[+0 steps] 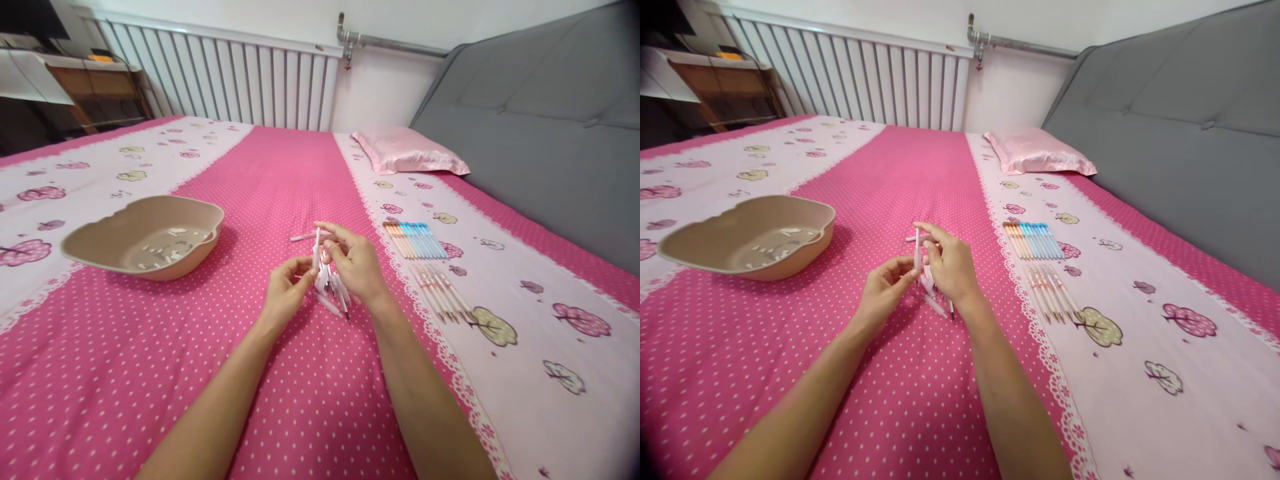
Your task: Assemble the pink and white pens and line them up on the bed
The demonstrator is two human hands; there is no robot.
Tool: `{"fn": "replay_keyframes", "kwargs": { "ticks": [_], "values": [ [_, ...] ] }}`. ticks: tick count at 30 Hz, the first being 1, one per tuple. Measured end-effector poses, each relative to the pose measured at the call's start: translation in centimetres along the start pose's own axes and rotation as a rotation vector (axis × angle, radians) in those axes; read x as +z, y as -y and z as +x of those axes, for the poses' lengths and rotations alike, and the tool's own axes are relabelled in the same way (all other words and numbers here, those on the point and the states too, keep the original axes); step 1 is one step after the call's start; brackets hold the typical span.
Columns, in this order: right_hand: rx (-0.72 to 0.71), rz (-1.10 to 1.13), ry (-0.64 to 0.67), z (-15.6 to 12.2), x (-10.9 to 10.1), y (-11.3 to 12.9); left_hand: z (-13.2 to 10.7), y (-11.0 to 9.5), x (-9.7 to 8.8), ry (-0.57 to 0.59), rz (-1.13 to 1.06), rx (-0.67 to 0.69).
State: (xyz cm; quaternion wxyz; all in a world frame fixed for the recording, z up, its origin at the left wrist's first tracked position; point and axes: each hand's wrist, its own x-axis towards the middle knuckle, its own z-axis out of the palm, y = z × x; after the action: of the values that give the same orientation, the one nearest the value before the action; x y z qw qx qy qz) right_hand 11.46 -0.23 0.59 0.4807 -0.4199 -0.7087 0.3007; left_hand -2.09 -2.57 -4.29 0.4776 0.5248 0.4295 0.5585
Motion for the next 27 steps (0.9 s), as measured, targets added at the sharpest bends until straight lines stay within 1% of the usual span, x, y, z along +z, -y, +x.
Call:
{"fn": "replay_keyframes", "kwargs": {
  "ticks": [7, 12, 16, 19, 21, 24, 27],
  "values": [
    [0.010, 0.017, 0.003, 0.0, 0.0, 0.0, 0.0, -0.1, 0.0, -0.011, 0.007, 0.015],
    [0.033, 0.048, -0.070, 0.0, -0.3, -0.2, 0.0, -0.4, 0.0, -0.052, 0.027, 0.015],
    [0.125, -0.004, -0.154, 0.3, -1.2, -1.1, 0.0, -0.5, -0.1, -0.102, 0.044, 0.010],
    [0.245, -0.190, -0.173, 0.4, -2.2, -1.8, 0.1, -0.4, -0.2, -0.148, 0.070, 0.006],
    [0.330, -0.374, -0.122, 0.3, -2.7, -2.1, 0.1, -0.4, -0.3, -0.176, 0.088, 0.005],
    [0.436, -0.626, 0.015, 0.0, -3.0, -2.1, 0.1, -0.2, -0.5, -0.218, 0.110, 0.002],
    [0.511, -0.746, 0.132, -0.2, -2.8, -2.1, 0.2, -0.1, -0.6, -0.268, 0.123, -0.007]
  ]
}}
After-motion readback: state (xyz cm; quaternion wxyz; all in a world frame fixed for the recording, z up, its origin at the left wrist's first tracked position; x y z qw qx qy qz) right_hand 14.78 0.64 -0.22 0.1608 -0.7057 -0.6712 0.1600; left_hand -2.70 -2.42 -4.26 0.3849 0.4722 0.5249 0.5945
